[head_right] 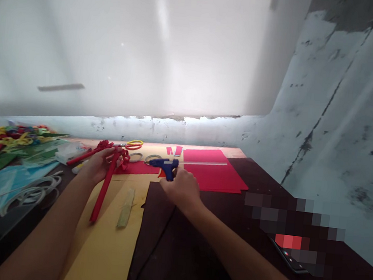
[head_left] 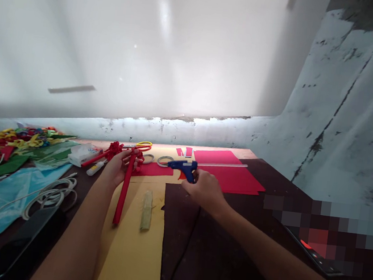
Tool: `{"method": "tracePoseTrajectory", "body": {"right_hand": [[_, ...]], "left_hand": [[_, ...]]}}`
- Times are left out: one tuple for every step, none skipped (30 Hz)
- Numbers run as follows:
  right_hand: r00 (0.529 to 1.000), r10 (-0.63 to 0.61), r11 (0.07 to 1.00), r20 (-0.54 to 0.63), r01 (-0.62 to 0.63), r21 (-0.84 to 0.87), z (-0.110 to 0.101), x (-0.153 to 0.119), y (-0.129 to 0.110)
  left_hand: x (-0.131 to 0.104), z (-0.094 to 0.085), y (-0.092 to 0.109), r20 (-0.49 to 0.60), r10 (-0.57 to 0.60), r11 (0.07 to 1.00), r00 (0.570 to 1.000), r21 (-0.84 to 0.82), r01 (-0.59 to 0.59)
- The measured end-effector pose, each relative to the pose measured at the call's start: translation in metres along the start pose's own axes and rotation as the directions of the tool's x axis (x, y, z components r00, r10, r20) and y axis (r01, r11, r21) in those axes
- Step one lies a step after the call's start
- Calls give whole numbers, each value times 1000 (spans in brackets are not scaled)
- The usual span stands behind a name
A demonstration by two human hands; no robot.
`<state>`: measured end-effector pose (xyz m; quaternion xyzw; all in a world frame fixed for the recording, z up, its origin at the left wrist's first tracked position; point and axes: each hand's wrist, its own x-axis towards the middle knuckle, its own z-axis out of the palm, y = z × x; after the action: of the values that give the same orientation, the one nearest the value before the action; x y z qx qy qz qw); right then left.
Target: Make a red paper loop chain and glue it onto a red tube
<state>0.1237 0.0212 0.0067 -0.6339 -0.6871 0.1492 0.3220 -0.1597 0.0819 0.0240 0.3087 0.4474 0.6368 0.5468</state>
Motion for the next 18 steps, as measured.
{"method": "tracePoseTrajectory", "body": {"right_hand": [[1000, 13, 995, -16, -11, 94, -5, 3, 4], [999, 27, 982, -21, -22, 187, -10, 5, 8], [999, 42, 960, -17, -36, 276, -14, 7, 12], [999, 52, 930, -2, -48, 364, -18, 9, 16], [998, 57, 891, 15, -57, 450, -21, 11, 19], [998, 56, 845, 30, -64, 531, -23, 12, 22], [998, 54, 794, 43, -69, 604, -26, 12, 25], [997, 50, 741, 54, -73, 668, -28, 11, 27], [997, 43, 688, 60, -73, 722, -30, 10, 28], [998, 30, 634, 63, -68, 771, -31, 9, 29], [998, 15, 580, 59, -57, 813, -33, 6, 29], [999, -2, 525, 50, -42, 850, -34, 4, 29], [999, -16, 472, 36, -24, 881, -36, 1, 29], [1000, -23, 426, 16, -5, 905, -37, -1, 28], [1000, -22, 389, 2, 6, 921, -38, -3, 28], [1000, -19, 361, -6, 12, 932, -40, -5, 27], [1000, -20, 340, -9, 16, 940, -41, -6, 27], [1000, -24, 322, -12, 19, 947, -42, -7, 26]], "left_hand": [[-2, 5, 0, 10, 2, 1000, 1000, 25, -3], [-5, 10, -1, 17, 7, 998, 1000, 57, -8], [-8, 16, -2, 20, 21, 994, 1000, 106, -23], [-11, 22, -3, 22, 44, 986, 999, 157, -47], [-15, 29, -4, 27, 76, 978, 997, 195, -80], [-18, 36, -6, 49, 109, 968, 993, 222, -117], [-22, 42, -8, 87, 147, 957, 985, 238, -164], [-27, 48, -9, 122, 173, 947, 977, 252, -200], [-31, 54, -10, 155, 191, 936, 969, 268, -227], [-36, 60, -11, 183, 196, 929, 963, 279, -242], [-42, 66, -11, 213, 190, 926, 959, 286, -247], [-47, 71, -11, 233, 173, 925, 957, 296, -240], [-53, 77, -10, 250, 156, 926, 956, 299, -229], [-59, 82, -9, 262, 136, 933, 955, 291, -213], [-64, 87, -8, 282, 107, 939, 953, 285, -190], [-69, 93, -8, 299, 80, 946, 951, 278, -167], [-74, 98, -9, 319, 41, 953, 947, 271, -133], [-77, 104, -10, 341, -4, 962, 940, 259, -90]]}}
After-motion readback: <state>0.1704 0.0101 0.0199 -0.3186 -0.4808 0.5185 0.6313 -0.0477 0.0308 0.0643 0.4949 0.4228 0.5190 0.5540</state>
